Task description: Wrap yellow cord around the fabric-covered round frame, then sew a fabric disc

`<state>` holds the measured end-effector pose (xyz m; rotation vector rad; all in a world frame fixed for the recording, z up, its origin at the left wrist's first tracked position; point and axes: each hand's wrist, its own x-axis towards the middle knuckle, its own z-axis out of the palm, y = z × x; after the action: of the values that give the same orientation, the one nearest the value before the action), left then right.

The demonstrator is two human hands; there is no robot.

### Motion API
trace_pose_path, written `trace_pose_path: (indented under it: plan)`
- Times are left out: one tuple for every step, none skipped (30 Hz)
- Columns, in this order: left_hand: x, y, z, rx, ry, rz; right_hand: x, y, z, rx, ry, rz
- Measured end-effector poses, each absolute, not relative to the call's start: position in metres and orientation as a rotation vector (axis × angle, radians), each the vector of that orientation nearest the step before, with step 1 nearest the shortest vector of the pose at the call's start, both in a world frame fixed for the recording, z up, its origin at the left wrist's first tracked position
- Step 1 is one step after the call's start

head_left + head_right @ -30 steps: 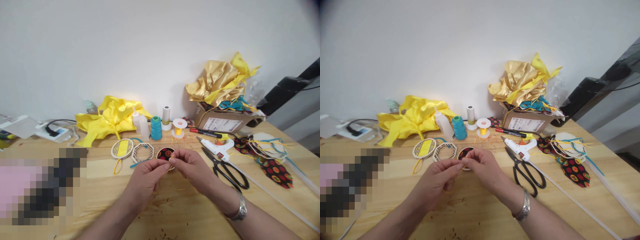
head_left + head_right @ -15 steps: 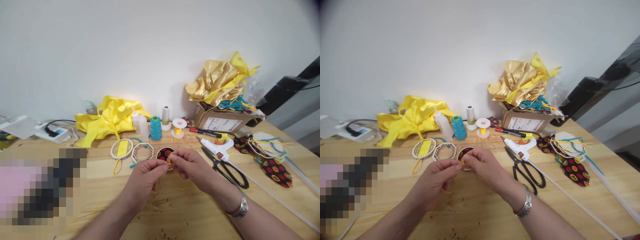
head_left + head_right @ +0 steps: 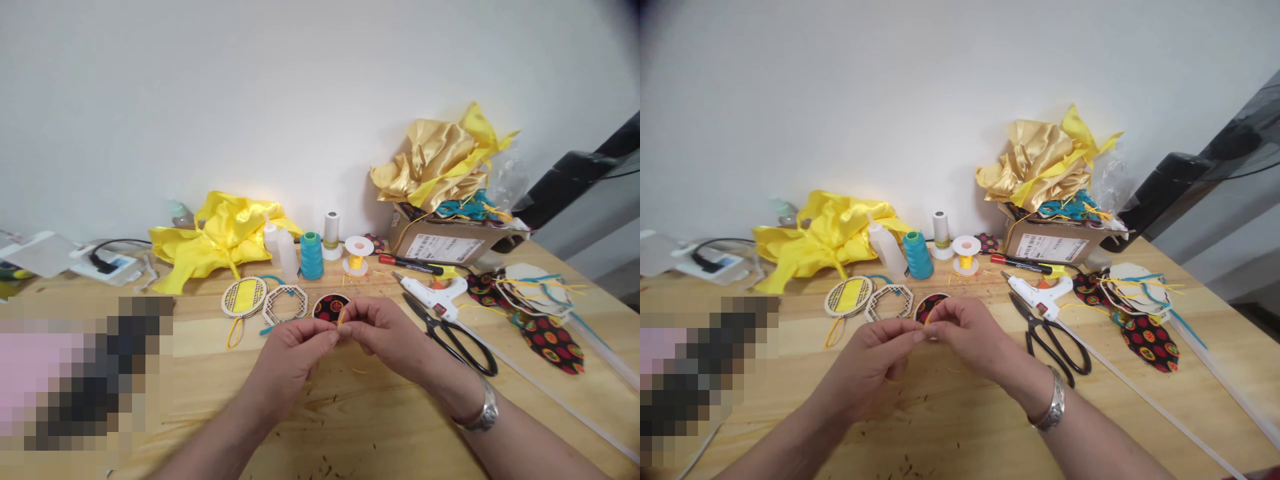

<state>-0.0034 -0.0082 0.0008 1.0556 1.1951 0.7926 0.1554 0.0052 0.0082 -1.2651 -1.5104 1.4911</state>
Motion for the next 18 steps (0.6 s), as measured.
trace_pose_path:
  plan:
    - [-0.003,-0.008,0.002,1.092,1.205,0.791,0.156,0.005,0.008,-1.273,-1.543,1.465]
    - [-0.003,-0.008,0.004,1.128,1.213,0.794,0.156,0.005,0.008,-1.279,-1.573,1.433]
    - [-0.003,-0.008,0.006,1.162,1.222,0.8,0.156,0.006,0.008,-1.282,-1.601,1.396]
    - [-0.003,-0.008,0.007,1.196,1.231,0.81,0.156,0.006,0.007,-1.282,-1.625,1.353]
    - [-0.003,-0.008,0.008,1.236,1.239,0.828,0.156,0.006,0.006,-1.282,-1.643,1.308]
    - [-0.004,-0.007,0.008,1.287,1.247,0.853,0.156,0.007,0.005,-1.285,-1.654,1.262]
    - [-0.004,-0.007,0.008,1.35,1.258,0.888,0.157,0.007,0.004,-1.293,-1.661,1.221]
    - [-0.005,-0.006,0.007,1.422,1.271,0.928,0.157,0.008,0.003,-1.303,-1.665,1.186]
    - [-0.006,-0.005,0.006,1.495,1.286,0.967,0.157,0.009,0.002,-1.315,-1.665,1.157]
    - [-0.007,-0.005,0.005,1.562,1.3,0.998,0.158,0.009,0.001,-1.328,-1.664,1.132]
    - [-0.007,-0.004,0.004,1.617,1.316,1.017,0.158,0.01,0.001,-1.341,-1.663,1.107]
    - [-0.008,-0.004,0.003,1.661,1.329,1.026,0.158,0.01,0.0,-1.352,-1.662,1.082]
    - [-0.008,-0.004,0.002,1.694,1.336,1.03,0.158,0.01,0.0,-1.362,-1.657,1.059]
    - [-0.007,-0.004,0.002,1.722,1.335,1.027,0.158,0.011,-0.001,-1.369,-1.648,1.043]
    - [-0.007,-0.005,0.001,1.748,1.328,1.022,0.158,0.011,-0.001,-1.369,-1.632,1.04]
    - [-0.006,-0.006,0.001,1.772,1.316,1.017,0.158,0.011,-0.002,-1.362,-1.608,1.055]
    - [-0.005,-0.008,0.0,1.795,1.302,1.015,0.158,0.011,-0.003,-1.349,-1.575,1.087]
    - [-0.004,-0.01,-0.001,1.818,1.287,1.013,0.157,0.012,-0.003,-1.331,-1.536,1.13]
